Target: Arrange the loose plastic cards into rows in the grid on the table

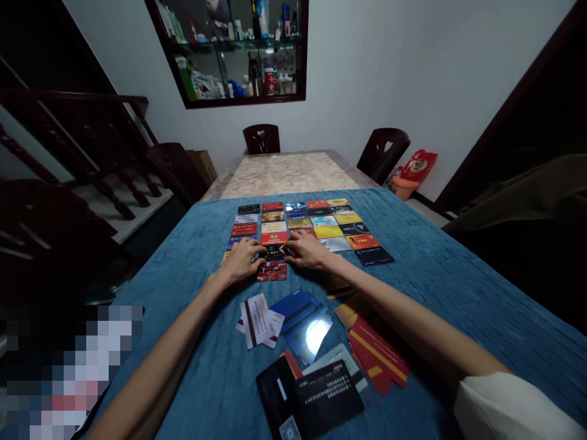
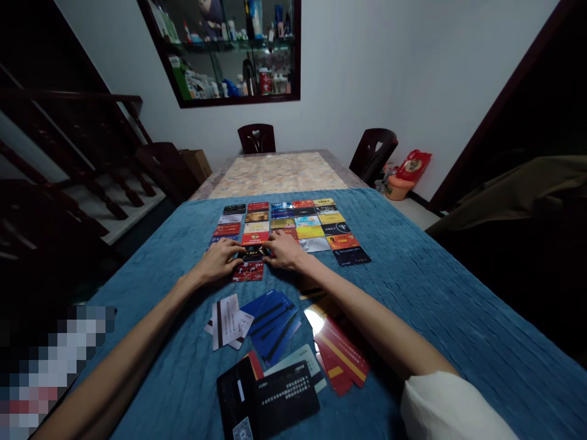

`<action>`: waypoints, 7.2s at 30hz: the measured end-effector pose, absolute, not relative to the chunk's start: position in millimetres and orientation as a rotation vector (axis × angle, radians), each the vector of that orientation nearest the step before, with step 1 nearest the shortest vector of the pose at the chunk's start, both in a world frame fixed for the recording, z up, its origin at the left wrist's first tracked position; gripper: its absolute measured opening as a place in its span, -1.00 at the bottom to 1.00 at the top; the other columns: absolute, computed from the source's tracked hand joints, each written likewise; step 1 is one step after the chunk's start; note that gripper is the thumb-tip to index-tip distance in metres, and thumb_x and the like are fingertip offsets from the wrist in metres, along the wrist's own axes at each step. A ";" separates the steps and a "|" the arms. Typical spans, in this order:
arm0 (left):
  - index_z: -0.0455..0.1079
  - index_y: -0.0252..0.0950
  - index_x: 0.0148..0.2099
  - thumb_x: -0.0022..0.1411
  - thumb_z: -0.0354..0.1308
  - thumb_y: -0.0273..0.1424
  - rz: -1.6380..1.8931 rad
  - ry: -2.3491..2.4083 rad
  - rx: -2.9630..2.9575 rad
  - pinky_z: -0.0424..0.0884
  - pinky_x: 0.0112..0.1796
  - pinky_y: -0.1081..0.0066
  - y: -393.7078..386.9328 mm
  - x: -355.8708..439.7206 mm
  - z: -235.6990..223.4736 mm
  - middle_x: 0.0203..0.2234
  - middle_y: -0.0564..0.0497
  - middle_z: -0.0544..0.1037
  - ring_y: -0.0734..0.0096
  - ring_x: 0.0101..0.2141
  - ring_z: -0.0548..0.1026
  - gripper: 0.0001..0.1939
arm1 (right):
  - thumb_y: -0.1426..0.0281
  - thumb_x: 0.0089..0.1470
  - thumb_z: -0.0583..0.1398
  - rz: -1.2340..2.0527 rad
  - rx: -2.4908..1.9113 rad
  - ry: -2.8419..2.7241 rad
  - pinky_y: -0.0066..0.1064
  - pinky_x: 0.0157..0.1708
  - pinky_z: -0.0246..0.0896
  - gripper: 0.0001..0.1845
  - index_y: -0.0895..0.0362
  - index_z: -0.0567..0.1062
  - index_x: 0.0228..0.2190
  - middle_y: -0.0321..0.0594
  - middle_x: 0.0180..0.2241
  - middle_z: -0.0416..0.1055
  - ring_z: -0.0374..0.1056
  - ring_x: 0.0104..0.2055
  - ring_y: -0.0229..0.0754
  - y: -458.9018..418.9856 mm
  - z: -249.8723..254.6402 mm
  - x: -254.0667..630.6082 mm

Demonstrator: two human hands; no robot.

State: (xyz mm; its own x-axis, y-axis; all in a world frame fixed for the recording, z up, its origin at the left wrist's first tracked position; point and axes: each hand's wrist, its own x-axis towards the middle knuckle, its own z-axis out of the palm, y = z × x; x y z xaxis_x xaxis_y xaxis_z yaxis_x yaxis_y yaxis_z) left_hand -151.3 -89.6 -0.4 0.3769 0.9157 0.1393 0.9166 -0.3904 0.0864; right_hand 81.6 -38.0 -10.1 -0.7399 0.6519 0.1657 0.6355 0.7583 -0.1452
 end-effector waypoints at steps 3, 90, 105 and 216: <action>0.53 -0.21 0.02 0.29 0.13 -0.33 -0.270 -1.725 -2.597 0.34 0.04 0.07 -90.0 -151.6 -1.1 -0.02 -0.12 0.54 0.07 0.00 0.39 -0.70 | 0.24 0.19 0.23 0.120 -1.049 -2.751 -0.25 -0.09 0.14 -0.66 0.10 0.56 -0.04 -0.02 -0.04 0.42 0.22 0.01 0.03 -40.4 -7.1 81.4; 0.47 -0.26 0.01 0.31 0.12 -0.34 -0.302 -1.513 -2.847 0.19 0.11 -0.13 -197.0 -53.0 7.0 0.00 -0.16 0.57 -0.02 0.18 0.29 -0.74 | 0.15 0.25 0.18 0.089 -0.619 -2.821 -0.11 -0.03 0.09 -0.60 0.11 0.52 0.01 -0.07 0.00 0.49 0.19 0.03 0.04 -130.9 -11.4 158.5; 0.56 -0.26 -0.12 0.24 0.17 -0.43 -0.526 -1.359 -2.806 0.27 0.07 -0.09 -205.0 -74.6 10.2 -0.26 -0.07 0.62 0.01 0.06 0.38 -0.81 | 0.29 0.33 0.13 -0.233 -0.415 -2.565 -0.24 -0.15 0.12 -0.75 0.14 0.57 -0.20 -0.16 -0.29 0.59 0.29 -0.11 -0.10 -127.9 -28.7 160.9; 0.30 -0.37 0.20 0.20 0.09 -0.47 -0.607 -1.598 -2.463 0.35 0.08 -0.04 -138.8 -188.2 23.9 0.08 -0.26 0.43 -0.01 0.07 0.36 -0.50 | 0.22 0.05 0.27 0.007 -0.553 -2.535 -0.13 -0.08 0.21 -0.49 0.22 0.43 0.00 0.00 -0.11 0.31 0.16 -0.09 0.03 -53.2 10.4 43.7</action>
State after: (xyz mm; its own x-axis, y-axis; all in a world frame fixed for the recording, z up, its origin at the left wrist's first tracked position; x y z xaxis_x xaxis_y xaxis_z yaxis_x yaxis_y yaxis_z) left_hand -188.2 -138.8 23.9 0.3531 0.8423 0.4072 0.9002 -0.4244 0.0973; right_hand 43.7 -53.2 10.4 -0.7696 0.3876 0.5074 0.3846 0.9157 -0.1161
